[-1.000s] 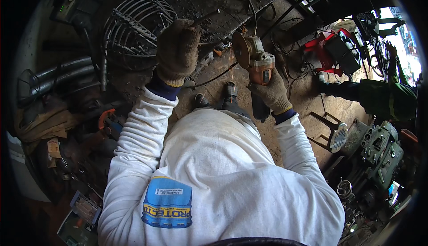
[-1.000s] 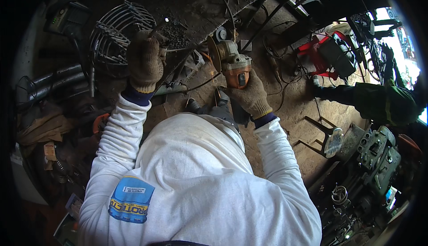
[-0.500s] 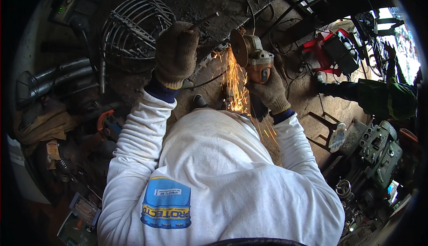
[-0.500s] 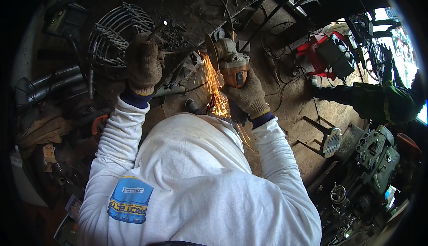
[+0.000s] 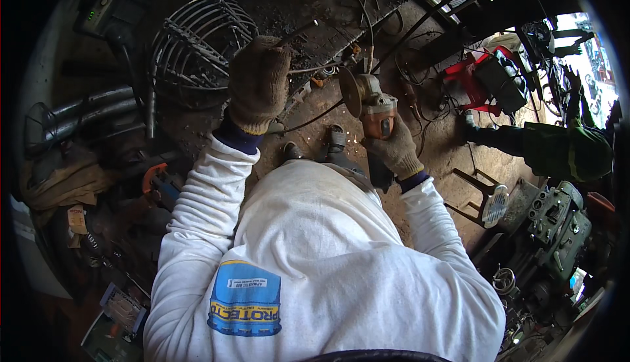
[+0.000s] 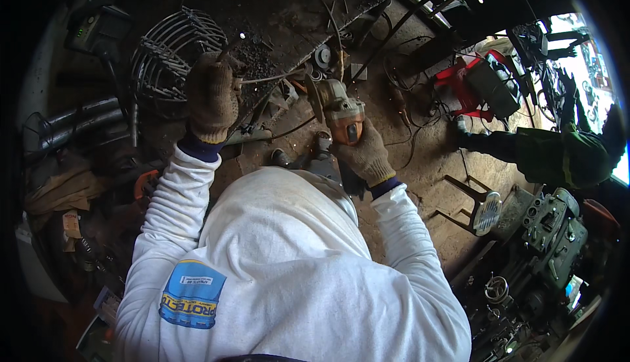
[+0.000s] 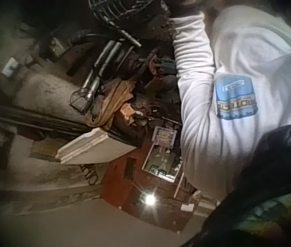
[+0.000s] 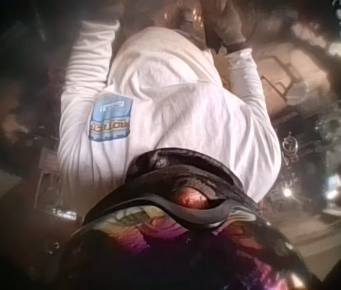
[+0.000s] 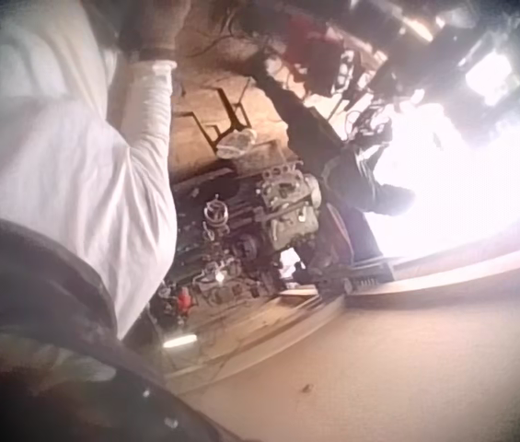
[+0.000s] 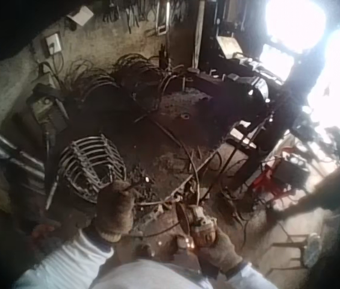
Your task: The person shapes a metal wire by hand, grinds it using an angle grinder, and سپس uses a hammer to bend it into shape on a metal table.
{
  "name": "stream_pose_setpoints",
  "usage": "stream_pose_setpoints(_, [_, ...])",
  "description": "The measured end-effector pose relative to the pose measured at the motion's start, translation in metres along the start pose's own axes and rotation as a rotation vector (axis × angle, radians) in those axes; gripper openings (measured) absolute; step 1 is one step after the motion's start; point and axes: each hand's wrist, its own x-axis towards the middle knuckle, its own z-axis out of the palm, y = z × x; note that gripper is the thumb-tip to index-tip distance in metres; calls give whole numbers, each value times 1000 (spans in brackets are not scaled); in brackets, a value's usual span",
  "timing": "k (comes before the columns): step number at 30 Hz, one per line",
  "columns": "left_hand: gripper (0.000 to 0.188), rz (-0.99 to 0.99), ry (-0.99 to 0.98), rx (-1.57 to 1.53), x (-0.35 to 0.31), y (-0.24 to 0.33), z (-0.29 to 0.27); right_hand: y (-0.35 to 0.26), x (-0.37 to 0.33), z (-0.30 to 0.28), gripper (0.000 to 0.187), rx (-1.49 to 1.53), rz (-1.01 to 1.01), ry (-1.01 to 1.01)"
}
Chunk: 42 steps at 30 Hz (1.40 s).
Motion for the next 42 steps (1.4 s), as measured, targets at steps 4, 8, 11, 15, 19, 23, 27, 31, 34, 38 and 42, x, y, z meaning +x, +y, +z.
stream_pose_setpoints(4, [22,-128,45,-150,3,5,4,5,-5,-2,81,150,-33,0])
stream_pose_setpoints(8, [23,-360,24,-321,-3,0,5,-6,0,-6,82,74,-58,6])
stream_pose_setpoints(11, [22,-284,53,-254,0,2,5,-6,7,-5,84,43,-66,-3])
stream_pose_setpoints(15, [21,-181,78,-148,3,5,6,-10,8,-5,85,69,-106,-2])
stream_pose_setpoints(19, [23,-40,105,-42,1,3,8,-12,10,-3,83,78,-93,-11])
stream_pose_setpoints(23, [25,-21,83,33,0,3,5,-15,11,-3,84,57,-90,-8])
stream_pose_setpoints(27, [27,11,100,75,5,8,5,-18,11,-2,82,93,-78,-18])
stream_pose_setpoints(31, [26,38,110,70,5,9,5,-24,12,-2,79,127,-77,-17])
stream_pose_setpoints(34, [23,-272,2,-188,-2,9,3,-22,14,-3,77,90,-77,-15])
stream_pose_setpoints(38, [21,-12,39,23,-5,2,5,-20,15,-1,75,55,-41,12])
stream_pose_setpoints(42, [19,-208,3,-173,-2,6,3,-5,16,1,76,105,-121,4])
